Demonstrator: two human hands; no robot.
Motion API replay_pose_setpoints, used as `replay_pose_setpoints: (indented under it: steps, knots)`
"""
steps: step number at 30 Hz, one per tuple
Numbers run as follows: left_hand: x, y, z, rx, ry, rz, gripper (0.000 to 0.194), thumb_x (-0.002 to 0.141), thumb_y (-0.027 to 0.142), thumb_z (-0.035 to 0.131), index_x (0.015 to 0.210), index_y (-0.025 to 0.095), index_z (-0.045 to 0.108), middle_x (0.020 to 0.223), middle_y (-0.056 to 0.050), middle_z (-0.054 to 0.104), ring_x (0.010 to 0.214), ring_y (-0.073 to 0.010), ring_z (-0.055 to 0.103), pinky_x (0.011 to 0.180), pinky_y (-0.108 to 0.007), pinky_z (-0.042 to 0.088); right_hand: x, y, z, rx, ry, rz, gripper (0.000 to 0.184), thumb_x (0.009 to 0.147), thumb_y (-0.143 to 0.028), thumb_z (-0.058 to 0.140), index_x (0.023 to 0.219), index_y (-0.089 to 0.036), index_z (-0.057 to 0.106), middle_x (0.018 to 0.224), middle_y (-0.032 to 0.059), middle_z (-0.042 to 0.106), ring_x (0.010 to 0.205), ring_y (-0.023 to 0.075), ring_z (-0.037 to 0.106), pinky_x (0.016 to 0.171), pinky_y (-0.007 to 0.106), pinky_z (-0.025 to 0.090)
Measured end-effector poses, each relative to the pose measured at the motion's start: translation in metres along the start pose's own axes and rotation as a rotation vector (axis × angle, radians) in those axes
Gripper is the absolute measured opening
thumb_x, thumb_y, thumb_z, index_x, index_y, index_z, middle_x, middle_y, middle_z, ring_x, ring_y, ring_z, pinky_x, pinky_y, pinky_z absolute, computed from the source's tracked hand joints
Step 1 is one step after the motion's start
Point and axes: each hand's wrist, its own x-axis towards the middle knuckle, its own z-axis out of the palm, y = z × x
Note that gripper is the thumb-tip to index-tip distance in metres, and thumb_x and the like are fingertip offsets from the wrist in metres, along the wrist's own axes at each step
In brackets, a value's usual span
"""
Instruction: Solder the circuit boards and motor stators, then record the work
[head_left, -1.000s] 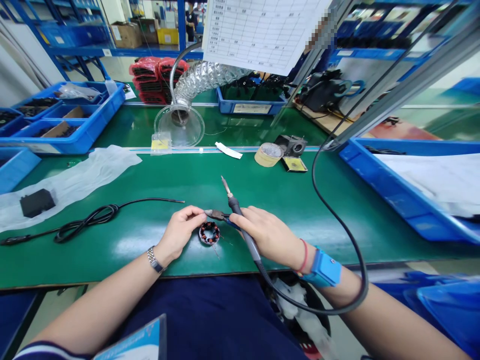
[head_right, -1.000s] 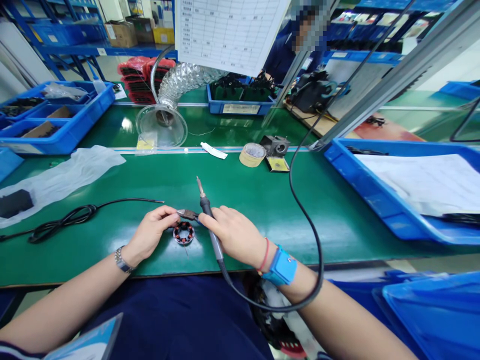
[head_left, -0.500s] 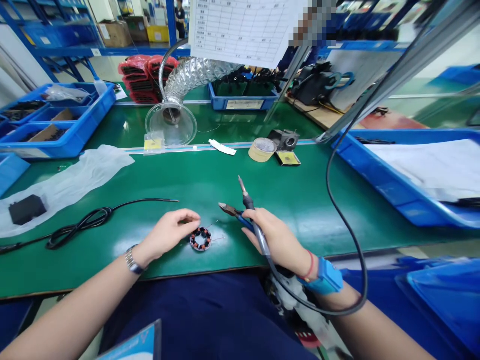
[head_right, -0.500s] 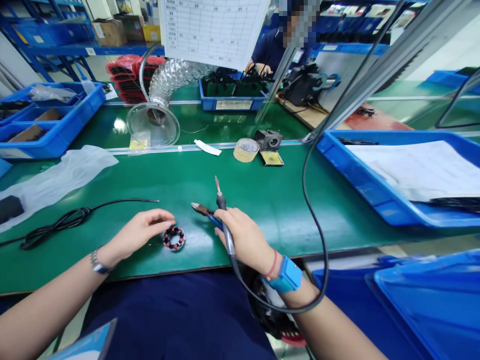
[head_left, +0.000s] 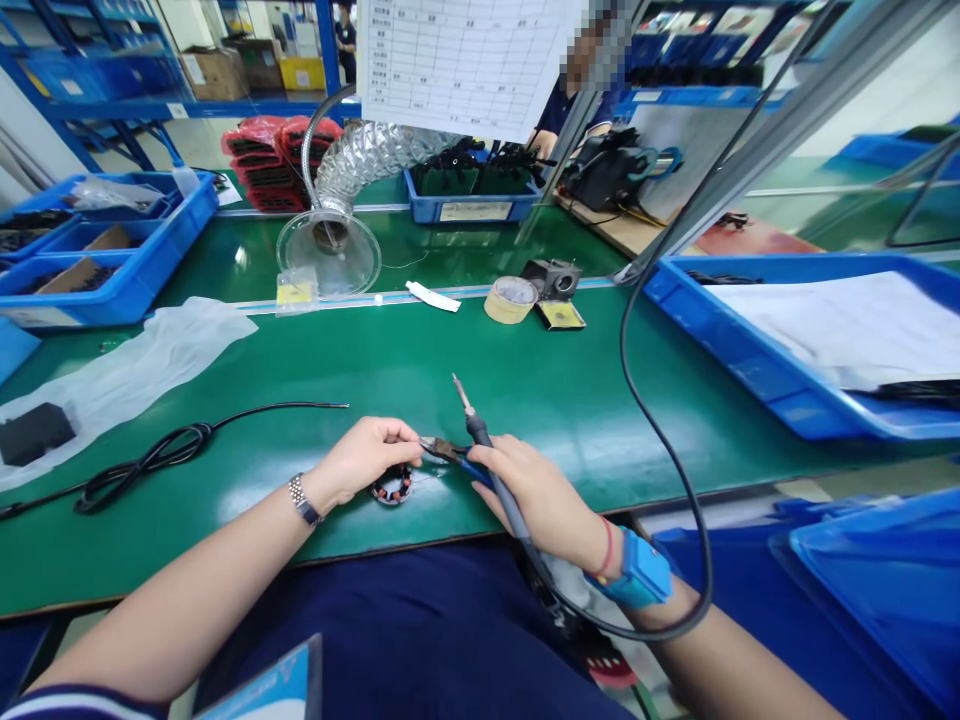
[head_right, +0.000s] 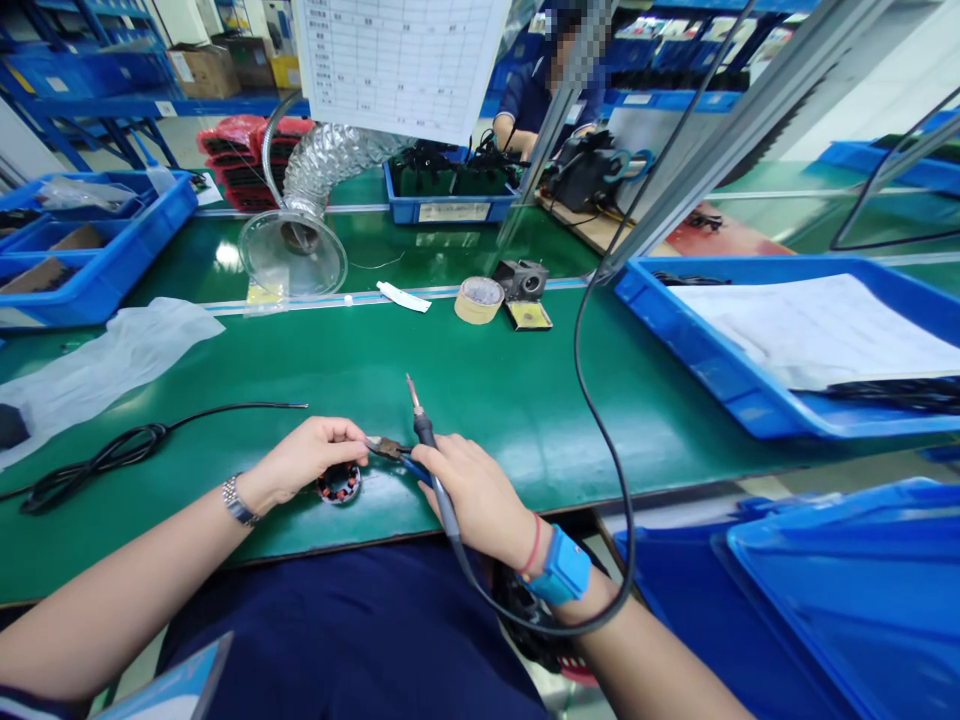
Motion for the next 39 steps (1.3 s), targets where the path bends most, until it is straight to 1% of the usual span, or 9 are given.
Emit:
replay_pose_setpoints:
  steps: [13,18,21,23,25,27,29,33,39]
  knots:
    - [0.0,0.001,0.002,0.048,0.023,-0.006,0.01,0.068,0.025,0.064,0.066,0.015,0.065,0.058,0.003,0.061,0.051,-0.0076,0.043,0.053,-0.021,0.031,-0.001,0.002,0.004,0.026,-0.01,-0.015,0.023,0.085,-0.016,0.048,0.107,-0.017,0.05,0.089,0.0091,0.06,0.078,0.0211,0.053,0.068,0.033,0.047]
    - [-0.001,0.001,0.002,0.075,0.029,0.001,0.013,0.07,0.027,0.064,0.067,0.015,0.064,0.06,0.002,0.061,0.052,-0.0076,0.044,0.054,-0.021,0.032,0.0,0.001,0.008,0.078,-0.018,-0.014,0.021,0.086,-0.014,0.047,0.106,-0.018,0.049,0.084,0.0068,0.059,0.074,0.0189,0.054,0.065,0.03,0.047]
    - [-0.001,0.0,-0.001,0.061,0.044,-0.011,0.018,0.071,0.032,0.063,0.069,0.014,0.062,0.063,0.001,0.062,0.055,-0.0088,0.047,0.055,-0.022,0.034,-0.001,0.003,0.009,0.095,0.072,0.014,0.019,0.088,-0.018,0.048,0.107,-0.02,0.048,0.083,0.0058,0.059,0.073,0.0183,0.056,0.064,0.029,0.048]
    - [-0.001,0.0,-0.005,0.043,0.018,-0.02,0.02,0.07,0.034,0.064,0.073,0.015,0.06,0.064,0.002,0.06,0.056,-0.0089,0.048,0.054,-0.021,0.034,-0.003,0.005,0.008,0.12,0.172,0.06,0.022,0.088,-0.021,0.051,0.109,-0.02,0.047,0.086,0.0062,0.059,0.076,0.0183,0.058,0.068,0.029,0.049]
    - [0.0,0.003,-0.009,0.058,-0.064,-0.029,0.024,0.068,0.034,0.068,0.081,0.015,0.06,0.063,0.004,0.055,0.054,-0.0078,0.046,0.051,-0.02,0.032,-0.007,0.007,0.005,0.133,0.226,0.1,0.025,0.087,-0.021,0.052,0.111,-0.021,0.046,0.09,0.0067,0.06,0.08,0.0186,0.059,0.071,0.03,0.05]
    - [0.001,0.008,-0.011,0.119,-0.167,-0.037,0.028,0.064,0.032,0.071,0.085,0.015,0.062,0.061,0.006,0.051,0.052,-0.0065,0.043,0.049,-0.019,0.03,-0.012,0.008,0.003,0.12,0.207,0.11,0.024,0.087,-0.021,0.053,0.11,-0.021,0.047,0.089,0.0066,0.059,0.079,0.0189,0.059,0.07,0.03,0.05]
    - [0.002,0.012,-0.009,0.195,-0.231,-0.061,0.026,0.064,0.03,0.072,0.083,0.015,0.064,0.058,0.007,0.047,0.049,-0.0061,0.041,0.046,-0.019,0.03,-0.017,0.007,0.002,0.096,0.168,0.108,0.021,0.087,-0.021,0.052,0.108,-0.02,0.047,0.086,0.0063,0.058,0.075,0.019,0.057,0.068,0.031,0.049]
    - [0.002,0.018,-0.001,0.266,-0.229,-0.104,0.018,0.066,0.029,0.068,0.075,0.014,0.067,0.054,0.005,0.051,0.045,-0.007,0.043,0.042,-0.02,0.031,-0.027,0.002,0.007,0.085,0.139,0.092,0.02,0.086,-0.02,0.051,0.106,-0.019,0.047,0.084,0.007,0.056,0.074,0.0192,0.054,0.066,0.031,0.048]
    - [-0.002,0.018,-0.001,0.246,-0.206,-0.11,0.019,0.068,0.032,0.067,0.075,0.014,0.067,0.055,0.004,0.055,0.044,-0.0058,0.041,0.042,-0.018,0.031,-0.03,-0.003,0.013,0.043,0.089,0.015,0.024,0.083,-0.016,0.052,0.107,-0.019,0.047,0.095,0.0103,0.058,0.083,0.0222,0.052,0.07,0.035,0.046]
